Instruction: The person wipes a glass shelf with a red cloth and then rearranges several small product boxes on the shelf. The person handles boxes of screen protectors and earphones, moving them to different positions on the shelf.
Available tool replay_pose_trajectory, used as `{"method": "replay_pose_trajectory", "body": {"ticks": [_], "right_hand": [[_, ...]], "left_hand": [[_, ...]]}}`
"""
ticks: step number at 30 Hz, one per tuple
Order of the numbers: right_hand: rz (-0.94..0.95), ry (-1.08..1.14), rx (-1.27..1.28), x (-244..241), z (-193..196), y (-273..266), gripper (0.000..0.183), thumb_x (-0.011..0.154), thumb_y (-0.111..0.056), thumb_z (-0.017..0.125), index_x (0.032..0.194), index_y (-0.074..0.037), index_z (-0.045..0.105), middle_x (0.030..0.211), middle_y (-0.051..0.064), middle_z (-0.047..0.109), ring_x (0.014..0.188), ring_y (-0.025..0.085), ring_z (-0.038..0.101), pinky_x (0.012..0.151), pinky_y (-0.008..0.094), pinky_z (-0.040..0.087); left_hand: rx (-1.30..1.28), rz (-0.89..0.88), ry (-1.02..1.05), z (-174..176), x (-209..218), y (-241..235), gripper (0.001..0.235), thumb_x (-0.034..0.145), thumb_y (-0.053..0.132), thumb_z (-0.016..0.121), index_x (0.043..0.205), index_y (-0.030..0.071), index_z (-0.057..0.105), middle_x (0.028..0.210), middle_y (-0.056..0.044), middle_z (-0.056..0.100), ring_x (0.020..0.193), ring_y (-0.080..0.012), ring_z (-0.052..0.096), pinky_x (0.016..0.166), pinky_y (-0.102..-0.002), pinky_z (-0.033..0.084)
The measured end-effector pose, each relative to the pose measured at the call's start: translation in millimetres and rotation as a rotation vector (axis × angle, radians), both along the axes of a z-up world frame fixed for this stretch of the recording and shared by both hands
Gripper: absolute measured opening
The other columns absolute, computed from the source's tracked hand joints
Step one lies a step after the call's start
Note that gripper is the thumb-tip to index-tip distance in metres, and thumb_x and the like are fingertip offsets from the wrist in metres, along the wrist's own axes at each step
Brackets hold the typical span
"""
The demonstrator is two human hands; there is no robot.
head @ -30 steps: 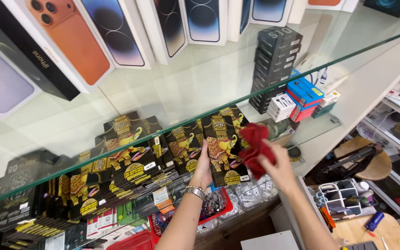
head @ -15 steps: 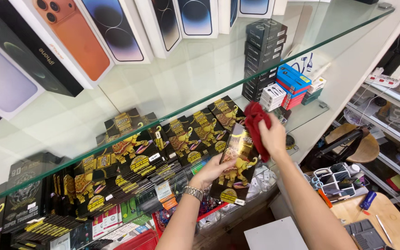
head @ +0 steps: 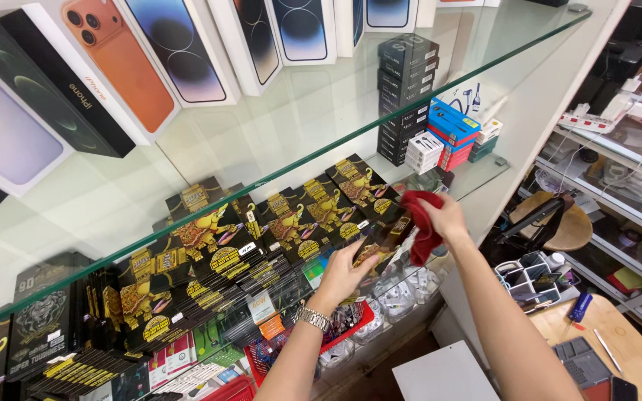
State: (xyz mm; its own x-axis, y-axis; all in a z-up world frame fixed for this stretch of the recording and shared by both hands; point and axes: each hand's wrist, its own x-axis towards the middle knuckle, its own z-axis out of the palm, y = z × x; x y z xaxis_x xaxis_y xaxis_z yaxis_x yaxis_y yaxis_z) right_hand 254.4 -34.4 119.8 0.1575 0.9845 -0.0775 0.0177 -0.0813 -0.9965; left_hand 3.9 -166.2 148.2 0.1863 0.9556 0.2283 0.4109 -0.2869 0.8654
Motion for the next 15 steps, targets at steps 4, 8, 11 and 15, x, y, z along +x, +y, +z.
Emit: {"method": "replay_pose_trajectory", "body": {"ticks": [4,8,11,15], "right_hand": [[0.020,0.316,-0.057,-5.5,7.8,-2.1,0.033,0.097,-0.028,0.062,0.124,-0.010,0.059,0.105,0.003,0.073,0.089,0.015,0.072,0.073,0.034,0.059],[0.064,0.246,0.048,-22.9,14.2,0.7,0.031,0.106,-0.028,0.062,0.125,-0.003,0.065,0.106,0.008,0.071,0.089,0.016,0.065,0.075,0.037,0.053],[-0.185,0.180,0.081,-39.7,18.7,-4.1,0.033,0.101,-0.023,0.060,0.128,-0.004,0.059,0.119,0.016,0.071,0.102,0.026,0.070,0.088,0.044,0.058],[-0.006,-0.406,0.657,-79.8,16.8,-41.1,0.052,0.096,-0.015,0.064,0.147,-0.009,0.055,0.148,0.024,0.050,0.132,0.037,0.054,0.107,0.043,0.043]], "left_hand": [[0.011,0.047,-0.050,-1.1,-8.7,8.4,0.041,0.093,0.030,0.071,0.125,0.005,0.069,0.100,-0.013,0.080,0.081,-0.0153,0.074,0.076,-0.031,0.055],[-0.026,-0.017,-0.149,-14.1,-2.6,20.3,0.046,0.094,0.029,0.071,0.131,0.003,0.066,0.109,-0.012,0.078,0.084,-0.0154,0.071,0.079,-0.032,0.055],[-0.074,-0.054,-0.420,-26.5,-6.7,28.6,0.044,0.099,0.032,0.069,0.128,-0.002,0.067,0.117,-0.011,0.075,0.099,-0.0131,0.068,0.088,-0.031,0.055],[-0.361,0.100,-0.684,-31.7,-3.6,48.1,0.053,0.101,0.046,0.058,0.130,0.002,0.066,0.118,-0.012,0.073,0.101,-0.0167,0.068,0.089,-0.033,0.056]]}}
